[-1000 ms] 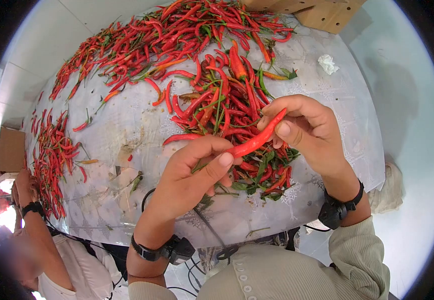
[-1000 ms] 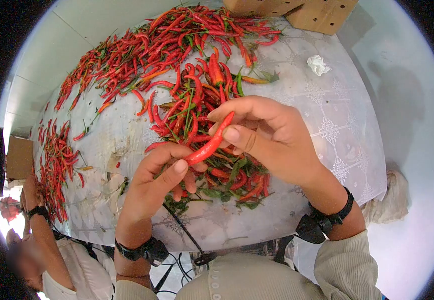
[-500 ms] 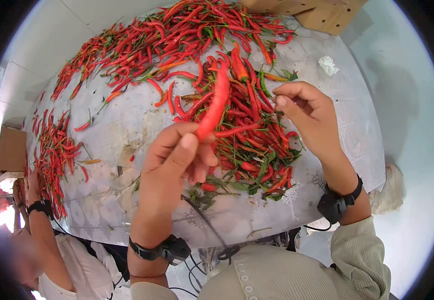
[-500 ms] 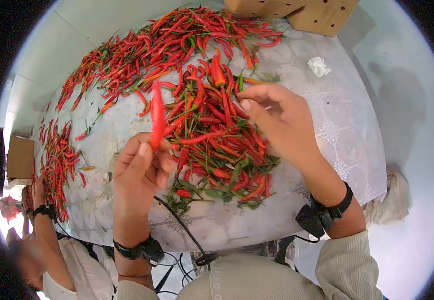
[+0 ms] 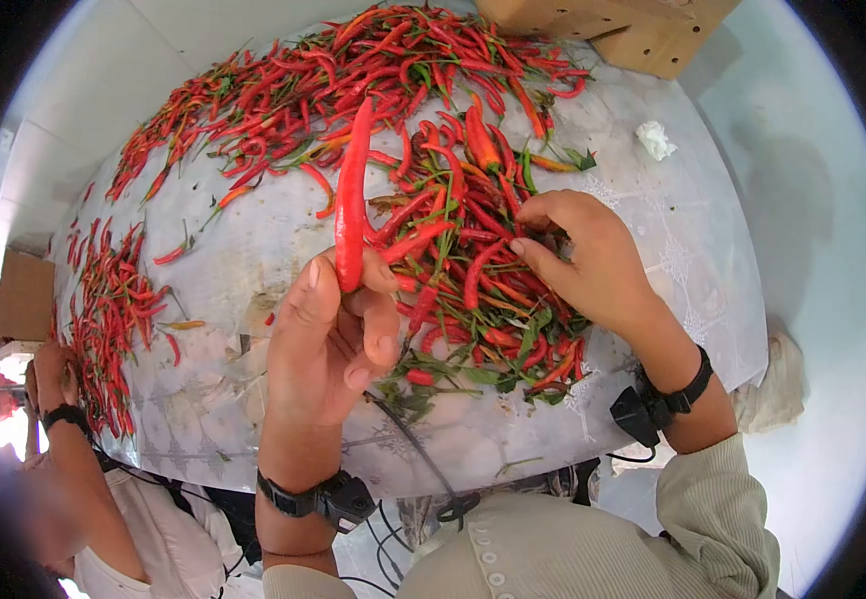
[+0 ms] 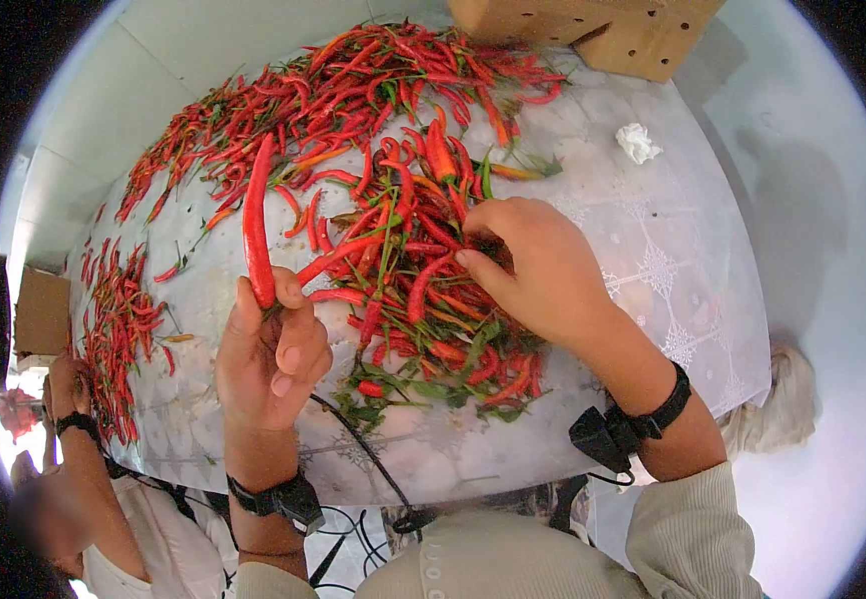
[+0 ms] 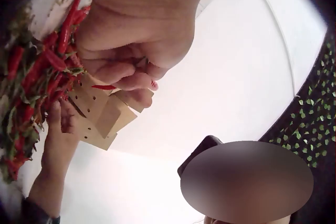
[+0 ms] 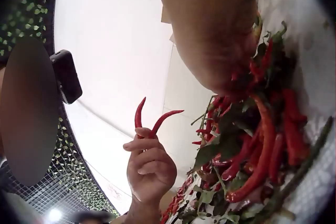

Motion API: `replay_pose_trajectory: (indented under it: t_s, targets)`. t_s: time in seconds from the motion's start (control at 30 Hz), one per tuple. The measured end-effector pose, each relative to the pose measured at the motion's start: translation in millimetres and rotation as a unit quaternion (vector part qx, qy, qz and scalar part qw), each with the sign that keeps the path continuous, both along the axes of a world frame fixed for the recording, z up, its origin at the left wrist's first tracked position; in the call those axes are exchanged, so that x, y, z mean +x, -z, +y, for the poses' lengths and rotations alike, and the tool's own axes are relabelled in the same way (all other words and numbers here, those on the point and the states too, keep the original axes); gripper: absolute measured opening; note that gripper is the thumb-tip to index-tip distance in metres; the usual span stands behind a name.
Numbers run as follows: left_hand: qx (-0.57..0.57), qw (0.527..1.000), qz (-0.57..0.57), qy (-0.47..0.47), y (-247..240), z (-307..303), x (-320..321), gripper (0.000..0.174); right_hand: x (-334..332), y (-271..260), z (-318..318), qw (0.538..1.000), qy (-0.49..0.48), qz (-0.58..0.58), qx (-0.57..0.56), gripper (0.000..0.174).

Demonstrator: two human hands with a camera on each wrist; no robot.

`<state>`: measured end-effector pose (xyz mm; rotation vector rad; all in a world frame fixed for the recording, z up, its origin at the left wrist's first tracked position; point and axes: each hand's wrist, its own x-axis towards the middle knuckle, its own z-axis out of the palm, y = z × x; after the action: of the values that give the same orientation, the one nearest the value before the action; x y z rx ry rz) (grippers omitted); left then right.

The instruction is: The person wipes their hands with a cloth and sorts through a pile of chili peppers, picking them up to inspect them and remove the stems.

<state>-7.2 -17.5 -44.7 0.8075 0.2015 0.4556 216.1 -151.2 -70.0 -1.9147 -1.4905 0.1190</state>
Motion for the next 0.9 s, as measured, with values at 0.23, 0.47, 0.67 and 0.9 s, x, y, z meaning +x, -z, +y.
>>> replay_pose_trajectory:
  t_s: [0.23, 0.47, 0.67, 0.9]
  targets:
    - [-0.024, 0.999, -0.024, 0.02, 2, 4, -1, 0.04, -1, -4, 0, 0.992, 0.047, 0.116, -0.008, 0.025]
    - [0.011, 0.999, 0.012, -0.032, 0, -5, 4, 0.032, -6, -4, 1, 0.995, 0.065, 0.03, -0.066, 0.022]
    - [0.036, 0.993, 0.004, -0.109, 2, -7, 9, 0.025, 0, -2, -3, 0.985, 0.056, 0.15, -0.059, 0.024]
    - [0.171, 0.966, 0.116, -0.154, 7, -5, 8, 0.025, 2, -6, -1, 0.86, -0.036, 0.504, 0.075, 0.033]
